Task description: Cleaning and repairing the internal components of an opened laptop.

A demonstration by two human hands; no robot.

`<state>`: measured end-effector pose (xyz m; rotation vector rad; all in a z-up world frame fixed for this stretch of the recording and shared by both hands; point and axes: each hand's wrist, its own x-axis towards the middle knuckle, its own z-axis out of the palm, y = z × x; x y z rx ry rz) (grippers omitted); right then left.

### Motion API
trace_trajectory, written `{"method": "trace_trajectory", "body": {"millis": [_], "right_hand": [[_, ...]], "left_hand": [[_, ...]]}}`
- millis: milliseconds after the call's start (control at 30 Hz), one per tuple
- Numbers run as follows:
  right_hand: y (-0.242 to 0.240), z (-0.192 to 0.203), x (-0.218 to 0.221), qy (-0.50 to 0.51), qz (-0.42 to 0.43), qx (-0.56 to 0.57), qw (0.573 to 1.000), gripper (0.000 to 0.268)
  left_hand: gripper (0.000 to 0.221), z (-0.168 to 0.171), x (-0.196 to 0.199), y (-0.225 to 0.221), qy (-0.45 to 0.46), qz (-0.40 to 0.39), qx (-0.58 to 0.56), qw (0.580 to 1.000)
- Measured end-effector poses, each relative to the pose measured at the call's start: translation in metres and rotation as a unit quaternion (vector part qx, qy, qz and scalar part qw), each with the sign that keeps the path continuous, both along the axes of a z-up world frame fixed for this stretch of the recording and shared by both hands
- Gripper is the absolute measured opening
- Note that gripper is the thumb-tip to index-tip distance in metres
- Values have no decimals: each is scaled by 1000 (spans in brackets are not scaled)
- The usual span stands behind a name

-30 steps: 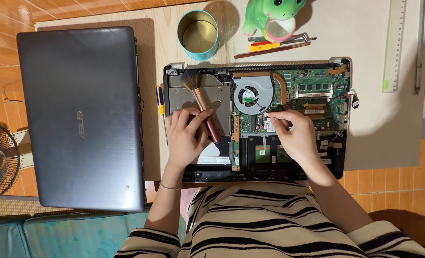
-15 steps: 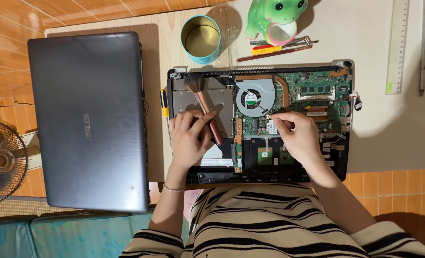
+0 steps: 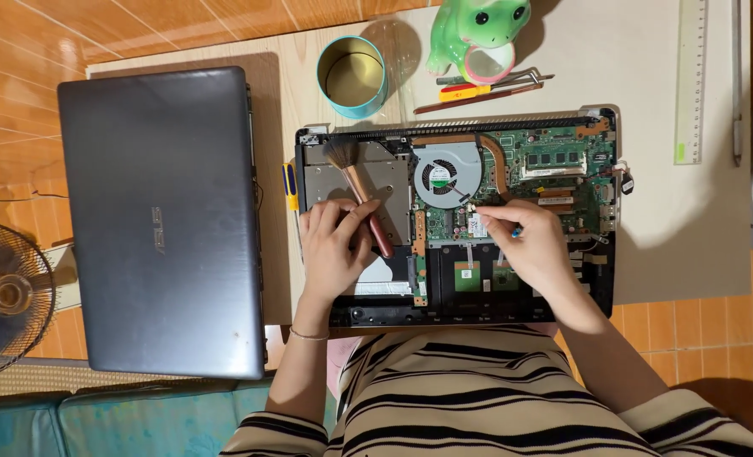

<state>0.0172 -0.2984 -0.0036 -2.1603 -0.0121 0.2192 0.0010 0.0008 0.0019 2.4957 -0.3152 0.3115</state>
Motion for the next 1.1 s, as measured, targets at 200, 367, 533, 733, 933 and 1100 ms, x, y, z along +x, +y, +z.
{"method": "trace_trajectory", "body": {"millis": [200,367,533,733,933,1100], "right_hand": [[-14,-14,-3,-69,14,-57,996,19],[1,-8,-4,-141,48,-86,985,21],[6,-5,-5,-190,127,-221,948,27],[-32,15,-1,-160,80,-56,982,30],[-97,0,-21,-232,-84,-176,953,24],[-103,-20,-48,-234,-60,-208,948,44]], "left_hand": [[42,0,-1,-1,-1,-1,-12,1000],[40,-1,-1,-2,0,-4,0,1000],[41,2,-1,-2,0,-3,2,1000],[43,11,-4,-5,-14,-28,48,998],[36,35,5,-13,17,-70,155,985],[35,56,22,-27,23,-175,196,965]]}}
